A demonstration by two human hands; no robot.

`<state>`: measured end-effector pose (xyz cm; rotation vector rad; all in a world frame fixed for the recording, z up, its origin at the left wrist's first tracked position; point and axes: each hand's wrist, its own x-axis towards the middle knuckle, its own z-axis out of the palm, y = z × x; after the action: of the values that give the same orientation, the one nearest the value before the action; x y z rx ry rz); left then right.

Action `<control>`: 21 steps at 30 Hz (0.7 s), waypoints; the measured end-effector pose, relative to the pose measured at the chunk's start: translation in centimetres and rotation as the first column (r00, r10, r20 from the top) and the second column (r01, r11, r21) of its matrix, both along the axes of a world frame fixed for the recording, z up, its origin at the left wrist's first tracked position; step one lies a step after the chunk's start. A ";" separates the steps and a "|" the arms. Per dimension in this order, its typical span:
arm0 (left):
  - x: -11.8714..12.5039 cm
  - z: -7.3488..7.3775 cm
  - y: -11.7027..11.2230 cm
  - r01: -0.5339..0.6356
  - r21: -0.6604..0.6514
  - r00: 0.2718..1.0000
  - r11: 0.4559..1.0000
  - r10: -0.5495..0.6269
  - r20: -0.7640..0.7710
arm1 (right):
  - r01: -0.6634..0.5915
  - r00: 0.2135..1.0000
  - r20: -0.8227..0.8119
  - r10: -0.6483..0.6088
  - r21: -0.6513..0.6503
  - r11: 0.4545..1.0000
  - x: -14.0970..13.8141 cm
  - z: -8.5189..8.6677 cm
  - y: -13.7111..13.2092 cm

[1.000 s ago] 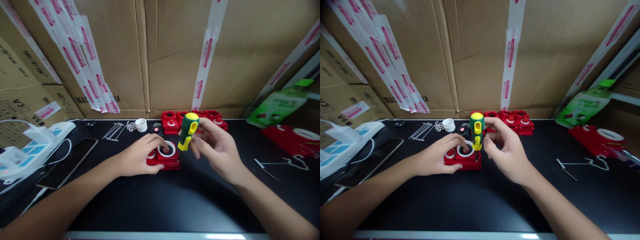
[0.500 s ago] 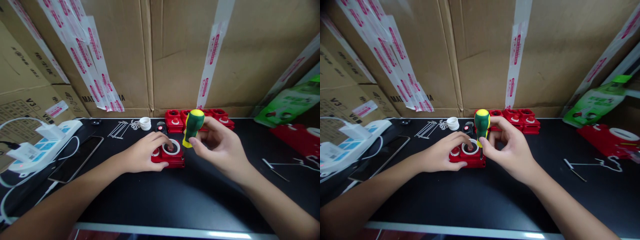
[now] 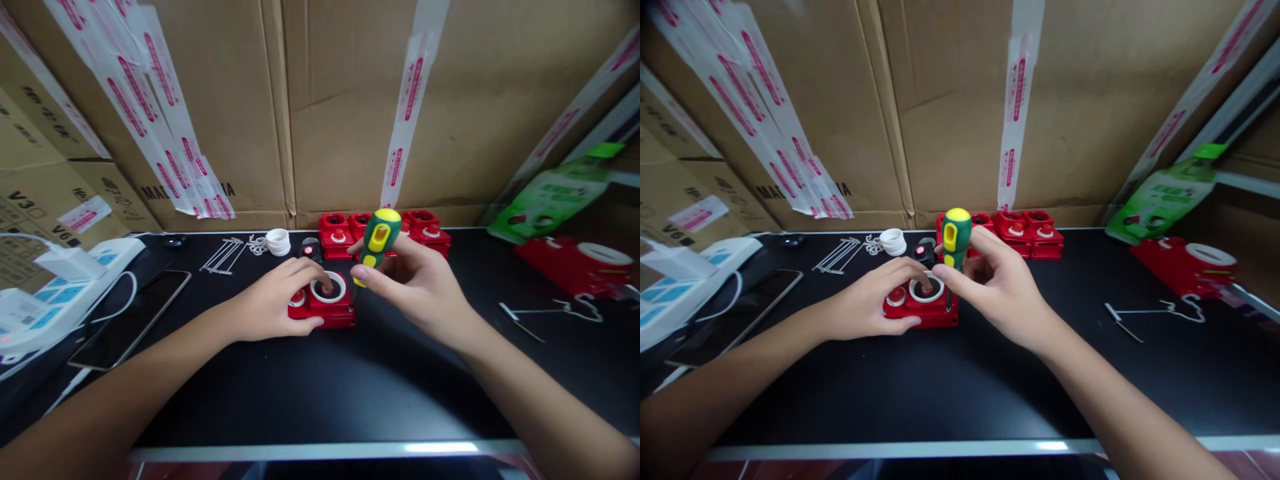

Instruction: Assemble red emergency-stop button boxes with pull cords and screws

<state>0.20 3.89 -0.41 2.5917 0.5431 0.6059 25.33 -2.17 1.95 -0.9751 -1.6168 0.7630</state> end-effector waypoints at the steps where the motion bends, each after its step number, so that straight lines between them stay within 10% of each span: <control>1: 0.0 0.0 0.0 -0.003 -0.001 1.000 1.000 0.003 0.002 | -0.004 1.000 -0.015 0.004 -0.009 1.000 0.0 -0.1 0.0; 21: 0.0 -0.4 0.2 -0.047 0.034 0.999 0.998 0.047 -0.020 | -0.051 0.998 -0.039 0.050 -0.034 0.998 0.2 0.0 0.2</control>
<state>0.21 4.05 -0.81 2.6259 0.6069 0.6090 25.55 -2.01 1.91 -0.9422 -1.6053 0.8417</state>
